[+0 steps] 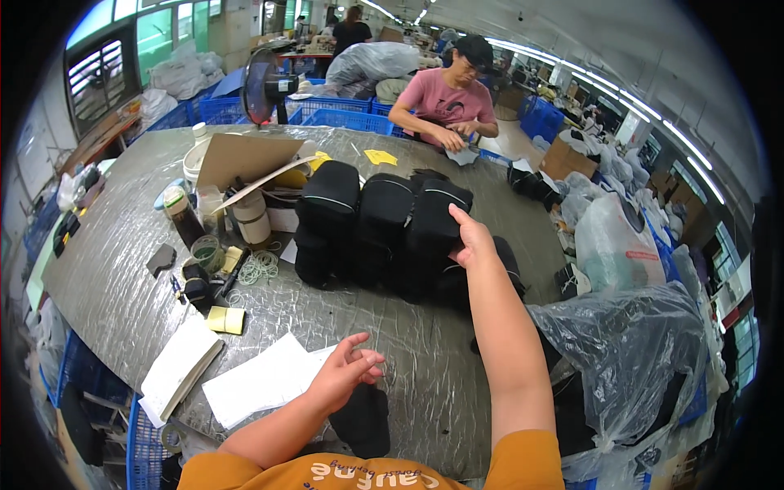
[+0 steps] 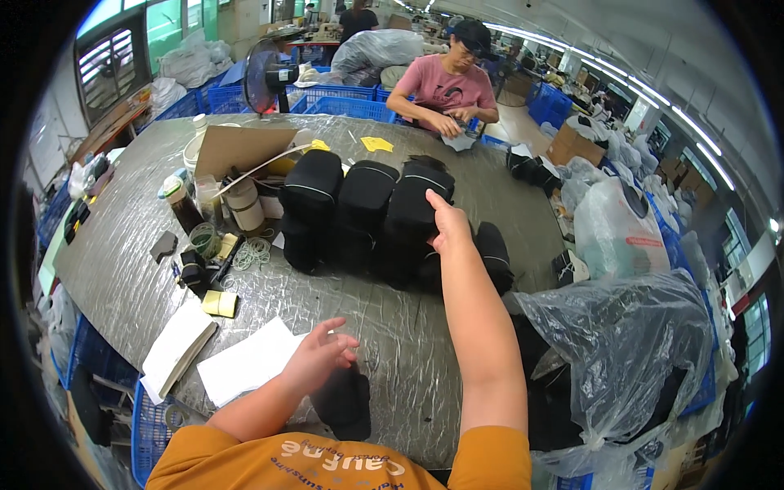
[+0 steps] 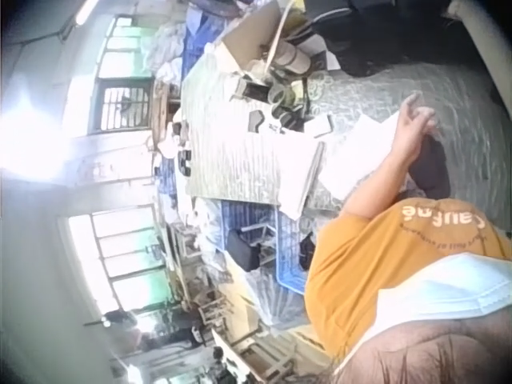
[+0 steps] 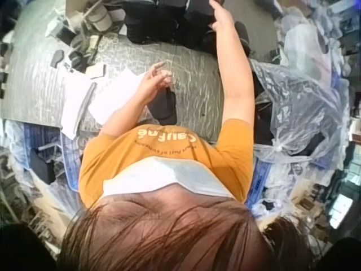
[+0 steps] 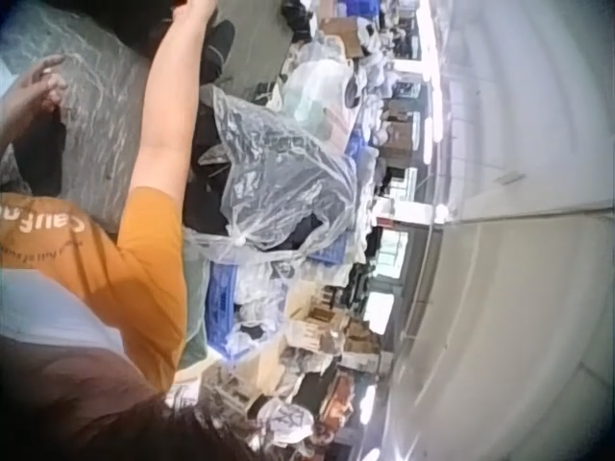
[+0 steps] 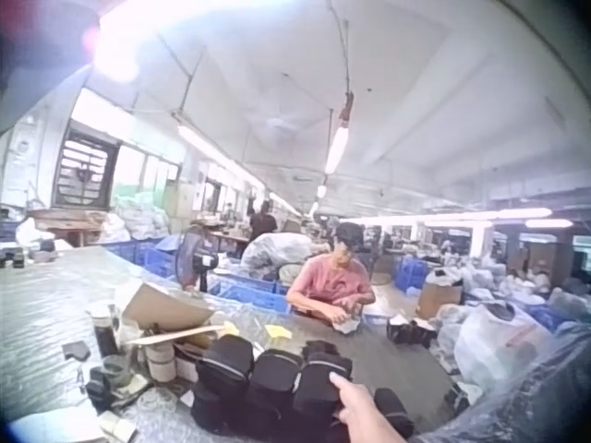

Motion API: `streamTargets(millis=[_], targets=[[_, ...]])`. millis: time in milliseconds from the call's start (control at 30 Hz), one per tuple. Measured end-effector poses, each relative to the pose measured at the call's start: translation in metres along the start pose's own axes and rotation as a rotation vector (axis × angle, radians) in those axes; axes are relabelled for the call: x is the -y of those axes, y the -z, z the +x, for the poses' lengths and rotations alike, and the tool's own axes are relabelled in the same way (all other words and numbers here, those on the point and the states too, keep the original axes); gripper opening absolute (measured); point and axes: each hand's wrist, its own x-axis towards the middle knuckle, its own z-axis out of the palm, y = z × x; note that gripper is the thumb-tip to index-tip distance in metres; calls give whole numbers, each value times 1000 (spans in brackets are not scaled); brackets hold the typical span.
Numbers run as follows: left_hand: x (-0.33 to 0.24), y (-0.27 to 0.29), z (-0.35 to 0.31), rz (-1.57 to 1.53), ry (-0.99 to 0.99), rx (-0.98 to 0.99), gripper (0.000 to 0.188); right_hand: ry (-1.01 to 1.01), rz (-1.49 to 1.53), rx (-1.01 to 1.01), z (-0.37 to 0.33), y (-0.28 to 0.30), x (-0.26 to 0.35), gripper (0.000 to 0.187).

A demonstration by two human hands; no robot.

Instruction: Applying adhesive labels to black shoe components and stacking them.

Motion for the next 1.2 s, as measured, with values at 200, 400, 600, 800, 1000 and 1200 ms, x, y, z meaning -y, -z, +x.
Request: streamTargets(millis=[200,400,600,800,1000,1200], targets=[[2,24,-6,12,-14,-3,59,88,-208,-69,9,-13,-9,58],[3,20,-5,25,37,72,52,136,-627,-191,12,-10,-4,78],[0,15,-5,127,30,62,48,247,-787,-123,-24,0,6,84],[-9,-4,1,198,-55,103,42,842,-494,135,-131,54,-68,26],[-4,-33,14,345,-36,304,32,480,-881,-394,-219,206,-90,20],[29,-92,22,490,146,581,27,857,-992,-975,-252,328,-83,21]])
